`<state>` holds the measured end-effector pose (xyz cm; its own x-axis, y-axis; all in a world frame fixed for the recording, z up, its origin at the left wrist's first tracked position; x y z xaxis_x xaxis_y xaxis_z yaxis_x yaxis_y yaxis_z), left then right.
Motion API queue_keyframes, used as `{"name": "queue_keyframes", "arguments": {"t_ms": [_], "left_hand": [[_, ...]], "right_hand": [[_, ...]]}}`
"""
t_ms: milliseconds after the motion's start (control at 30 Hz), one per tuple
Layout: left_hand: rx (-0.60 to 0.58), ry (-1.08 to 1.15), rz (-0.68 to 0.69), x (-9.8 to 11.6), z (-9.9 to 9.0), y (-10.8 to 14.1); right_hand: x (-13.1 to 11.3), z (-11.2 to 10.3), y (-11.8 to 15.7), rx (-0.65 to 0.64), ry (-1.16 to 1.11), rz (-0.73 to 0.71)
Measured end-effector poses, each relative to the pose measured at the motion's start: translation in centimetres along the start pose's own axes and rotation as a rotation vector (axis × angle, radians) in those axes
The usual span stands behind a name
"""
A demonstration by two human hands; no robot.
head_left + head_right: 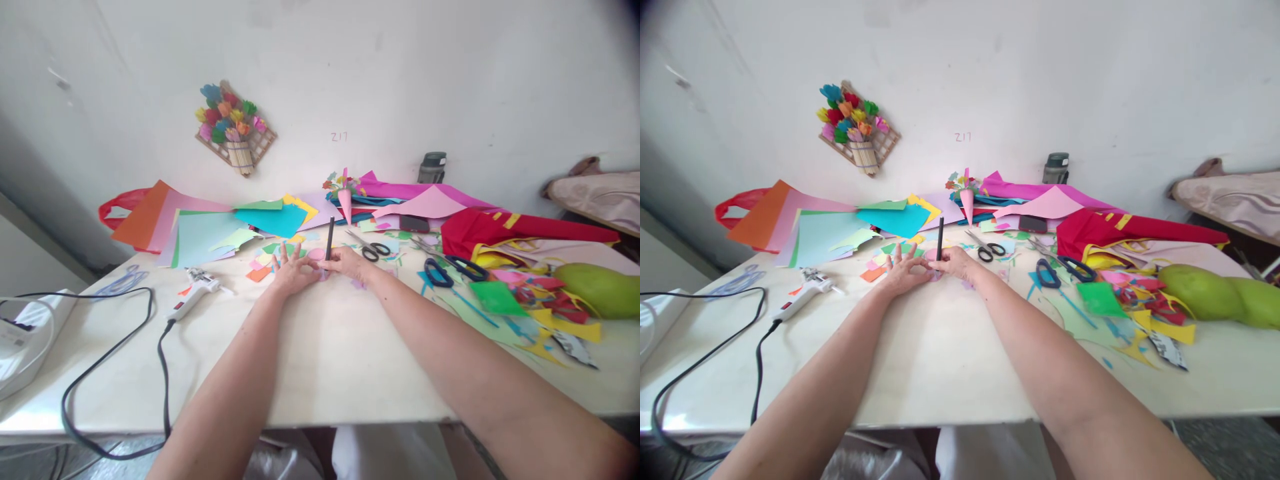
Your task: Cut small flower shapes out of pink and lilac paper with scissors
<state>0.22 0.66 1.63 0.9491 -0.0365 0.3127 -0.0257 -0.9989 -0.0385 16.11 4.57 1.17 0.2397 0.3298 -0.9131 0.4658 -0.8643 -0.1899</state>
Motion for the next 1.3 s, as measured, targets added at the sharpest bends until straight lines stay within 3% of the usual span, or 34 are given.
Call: {"name": "queue_keyframes", "arguments": {"t_ms": [567,1300], "left_hand": [[0.007,0.003,0.009,0.0,0.2,-0.1],[0.038,0.016,0.011,-0.1,0.4,-0.3]], "right_hand": [[0.4,-0.5,-0.2,-0.012,0.086,-0.025],[1.3,-0.1,-0.5,-0.032,-0.003,-0.003]]}}
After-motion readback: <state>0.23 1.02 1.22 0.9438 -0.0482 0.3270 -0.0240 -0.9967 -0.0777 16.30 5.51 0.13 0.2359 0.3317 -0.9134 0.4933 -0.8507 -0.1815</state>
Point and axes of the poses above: each hand's wrist, its own y-axis away from the middle knuckle, its own z-axis out of the palm, x = y × z, the point moved 2 cm from there along -y, towards the middle knuckle, and after that the axes turned 2 degrees about -z, right-handed, at the moved point
